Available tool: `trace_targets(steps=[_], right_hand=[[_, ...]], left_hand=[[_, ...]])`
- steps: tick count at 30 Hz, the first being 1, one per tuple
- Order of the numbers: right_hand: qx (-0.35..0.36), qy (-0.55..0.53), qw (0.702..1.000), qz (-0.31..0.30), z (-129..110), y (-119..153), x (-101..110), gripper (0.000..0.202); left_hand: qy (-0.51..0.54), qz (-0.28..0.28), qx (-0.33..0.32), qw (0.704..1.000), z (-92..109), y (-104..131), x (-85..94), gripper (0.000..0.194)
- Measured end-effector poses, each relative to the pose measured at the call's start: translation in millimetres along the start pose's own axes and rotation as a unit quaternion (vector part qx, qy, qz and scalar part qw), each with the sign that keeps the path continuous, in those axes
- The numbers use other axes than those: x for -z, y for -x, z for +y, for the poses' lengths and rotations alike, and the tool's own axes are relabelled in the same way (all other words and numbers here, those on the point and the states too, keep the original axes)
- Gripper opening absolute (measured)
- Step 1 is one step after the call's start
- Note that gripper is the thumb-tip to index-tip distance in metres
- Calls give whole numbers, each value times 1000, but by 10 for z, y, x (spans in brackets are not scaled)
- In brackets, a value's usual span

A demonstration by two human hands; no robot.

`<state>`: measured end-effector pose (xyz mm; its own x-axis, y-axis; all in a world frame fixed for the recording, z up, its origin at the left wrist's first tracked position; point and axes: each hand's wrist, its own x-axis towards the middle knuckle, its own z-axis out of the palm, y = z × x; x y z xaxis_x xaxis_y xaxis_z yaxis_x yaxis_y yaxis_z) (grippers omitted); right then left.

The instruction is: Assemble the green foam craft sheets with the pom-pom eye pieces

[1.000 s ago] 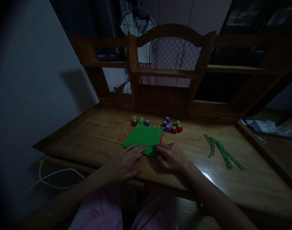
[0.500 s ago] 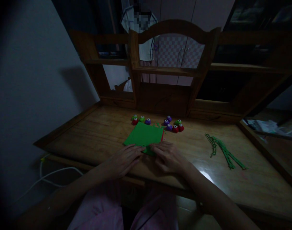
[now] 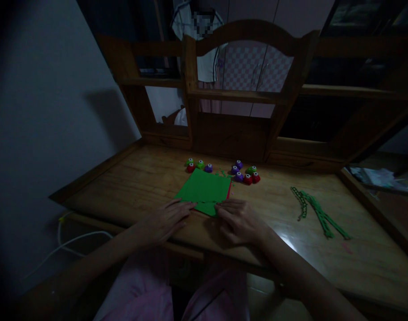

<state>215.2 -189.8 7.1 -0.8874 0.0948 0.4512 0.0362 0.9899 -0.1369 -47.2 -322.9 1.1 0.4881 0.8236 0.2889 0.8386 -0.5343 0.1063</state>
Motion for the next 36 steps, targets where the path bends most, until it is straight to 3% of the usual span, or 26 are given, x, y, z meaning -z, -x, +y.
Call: trace_targets(steps=[6, 20, 27, 32, 36], right_hand=[[16, 25, 999, 25, 45, 63, -23, 38], [6, 17, 999, 36, 75, 76, 13, 29], [1, 19, 999, 42, 67, 70, 19, 22], [-4, 14, 999, 34, 58, 66, 18, 20], [0, 15, 999, 45, 61, 60, 14, 27]], left_hand=[[-6, -29, -8, 1000, -111, 120, 84, 39], [-29, -29, -11, 999, -183, 191, 127, 43], [-20, 4, -20, 1000, 24, -7, 54, 40], [10, -6, -49, 999, 192, -208, 3, 48], [18, -22, -48, 998, 187, -272, -19, 53]])
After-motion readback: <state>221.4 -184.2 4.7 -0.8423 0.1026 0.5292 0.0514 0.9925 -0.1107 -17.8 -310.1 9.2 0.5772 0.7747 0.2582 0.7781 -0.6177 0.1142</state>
